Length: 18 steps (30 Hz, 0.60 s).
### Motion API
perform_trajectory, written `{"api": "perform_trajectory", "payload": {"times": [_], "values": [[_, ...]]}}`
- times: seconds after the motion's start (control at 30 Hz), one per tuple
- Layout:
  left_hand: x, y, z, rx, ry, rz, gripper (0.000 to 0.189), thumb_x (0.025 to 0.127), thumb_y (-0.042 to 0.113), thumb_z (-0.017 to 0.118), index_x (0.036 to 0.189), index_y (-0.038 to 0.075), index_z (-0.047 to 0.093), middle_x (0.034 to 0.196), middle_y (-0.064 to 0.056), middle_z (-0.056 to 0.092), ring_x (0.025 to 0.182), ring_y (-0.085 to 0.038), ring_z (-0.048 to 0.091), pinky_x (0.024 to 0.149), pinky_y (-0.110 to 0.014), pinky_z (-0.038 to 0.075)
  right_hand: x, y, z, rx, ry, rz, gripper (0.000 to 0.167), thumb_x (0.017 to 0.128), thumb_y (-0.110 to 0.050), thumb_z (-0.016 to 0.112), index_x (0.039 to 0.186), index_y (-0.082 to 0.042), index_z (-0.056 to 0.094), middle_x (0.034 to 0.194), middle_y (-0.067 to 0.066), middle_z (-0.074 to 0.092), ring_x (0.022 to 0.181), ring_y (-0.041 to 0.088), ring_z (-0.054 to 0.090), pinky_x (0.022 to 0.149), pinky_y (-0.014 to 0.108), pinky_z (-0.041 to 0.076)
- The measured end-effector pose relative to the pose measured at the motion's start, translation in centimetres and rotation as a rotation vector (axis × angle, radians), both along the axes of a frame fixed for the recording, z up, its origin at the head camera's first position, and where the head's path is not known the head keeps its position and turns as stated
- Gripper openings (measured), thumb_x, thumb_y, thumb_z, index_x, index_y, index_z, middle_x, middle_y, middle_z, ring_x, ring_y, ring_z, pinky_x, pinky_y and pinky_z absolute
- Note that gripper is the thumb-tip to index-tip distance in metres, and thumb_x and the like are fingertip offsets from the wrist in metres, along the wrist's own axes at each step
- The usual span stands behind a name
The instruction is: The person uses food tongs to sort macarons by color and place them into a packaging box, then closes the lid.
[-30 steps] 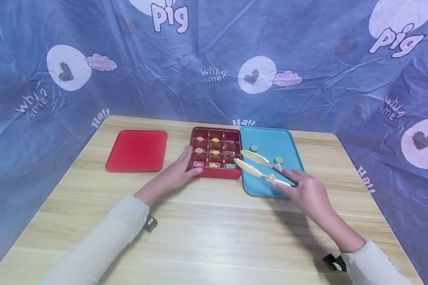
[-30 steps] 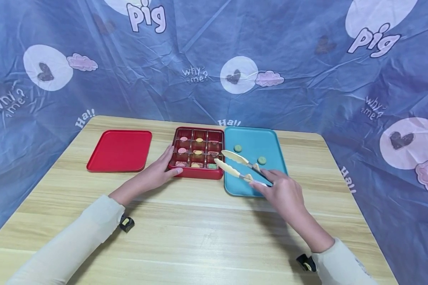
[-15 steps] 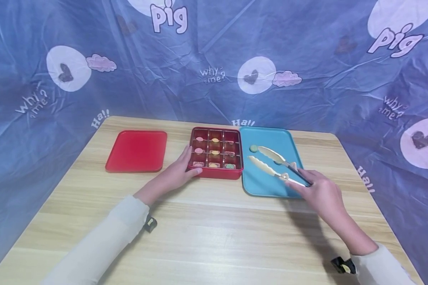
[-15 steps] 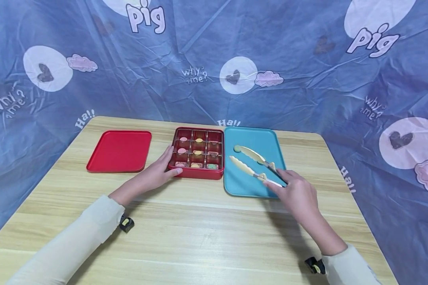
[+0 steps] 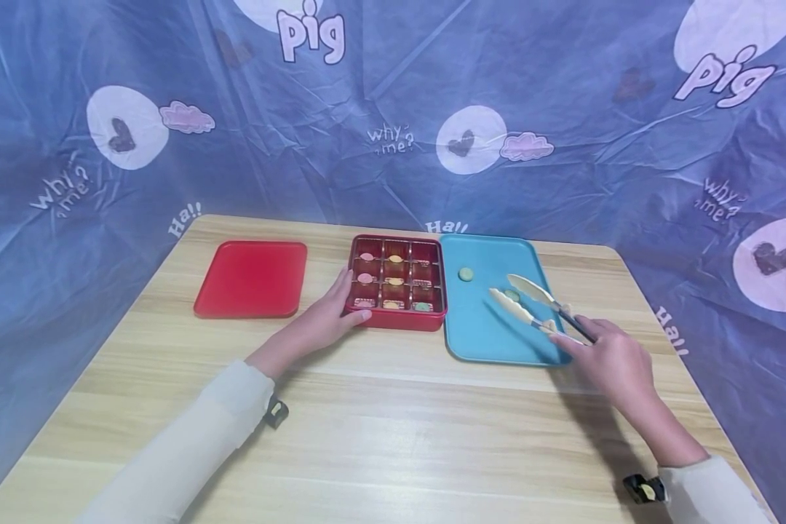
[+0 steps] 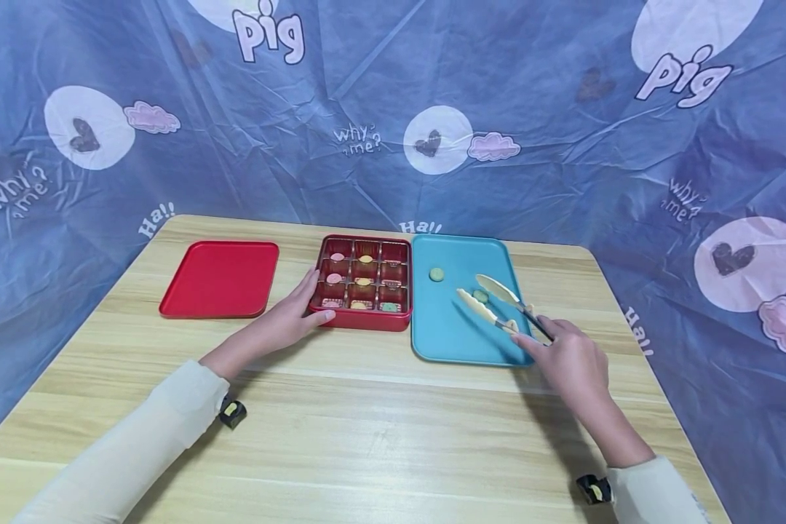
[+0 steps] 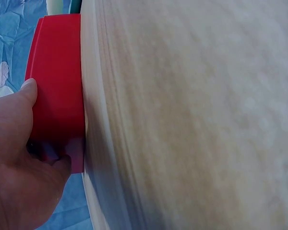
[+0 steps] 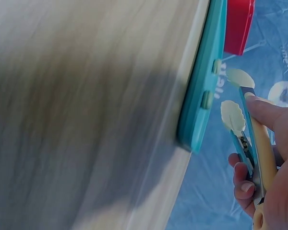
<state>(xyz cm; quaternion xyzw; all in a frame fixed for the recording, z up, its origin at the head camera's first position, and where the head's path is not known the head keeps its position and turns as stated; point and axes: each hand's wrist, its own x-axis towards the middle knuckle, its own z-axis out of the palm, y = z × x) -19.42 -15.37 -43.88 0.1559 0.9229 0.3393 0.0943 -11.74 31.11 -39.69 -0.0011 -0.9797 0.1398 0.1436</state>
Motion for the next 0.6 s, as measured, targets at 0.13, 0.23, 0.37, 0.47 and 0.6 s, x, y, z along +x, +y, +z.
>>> {"api": "perform_trajectory", "payload": {"times": [0.13, 0.23, 0.37, 0.47, 0.6], "values": [[0.0, 0.0, 0.1, -0.004, 0.000, 0.000, 0.101, 0.095, 0.066, 0.052, 0.163, 0.020, -0.006, 0.171, -0.005, -0.007, 0.156, -0.029, 0.010, 0.123, -0.051, 0.024, 0.1, 0.8, -0.3, 0.007, -0.008, -0.005, 0.068, 0.084, -0.052, 0.078, 0.127, 0.000, 0.068, 0.121, 0.029, 0.067, 0.099, 0.054, 0.064, 0.062, 0.057, 0.049], [0.0, 0.0, 0.2, 0.000, 0.000, -0.001, 0.100, 0.095, 0.065, 0.053, 0.163, 0.020, -0.006, 0.171, -0.005, -0.007, 0.156, -0.030, 0.010, 0.124, -0.051, 0.023, 0.2, 1.2, -0.4, 0.017, -0.016, -0.005, 0.068, 0.084, -0.052, 0.078, 0.126, 0.001, 0.068, 0.120, 0.029, 0.067, 0.099, 0.055, 0.064, 0.061, 0.058, 0.049], [0.1, 0.0, 0.2, -0.001, -0.001, 0.001, 0.100, 0.095, 0.064, 0.053, 0.163, 0.020, -0.005, 0.171, -0.005, -0.007, 0.156, -0.030, 0.010, 0.123, -0.051, 0.024, 0.4, 1.5, -0.5, 0.023, -0.026, -0.008, 0.066, 0.084, -0.051, 0.078, 0.124, 0.001, 0.069, 0.119, 0.029, 0.068, 0.097, 0.055, 0.064, 0.057, 0.054, 0.048], [0.1, 0.0, 0.2, -0.006, -0.004, 0.004, 0.100, 0.095, 0.065, 0.053, 0.163, 0.020, -0.005, 0.171, -0.005, -0.007, 0.156, -0.030, 0.010, 0.123, -0.051, 0.024, 0.5, 1.6, -0.7, 0.024, -0.040, -0.017, 0.066, 0.084, -0.051, 0.078, 0.124, 0.001, 0.069, 0.119, 0.028, 0.068, 0.097, 0.055, 0.065, 0.054, 0.048, 0.046], [0.1, -0.1, 0.1, -0.007, -0.013, 0.005, 0.099, 0.095, 0.065, 0.053, 0.163, 0.020, -0.004, 0.171, -0.004, -0.007, 0.156, -0.029, 0.009, 0.124, -0.051, 0.024, 0.6, 1.7, -0.8, 0.025, -0.051, -0.021, 0.066, 0.084, -0.051, 0.077, 0.125, 0.000, 0.069, 0.119, 0.028, 0.068, 0.095, 0.055, 0.065, 0.050, 0.043, 0.043]]}}
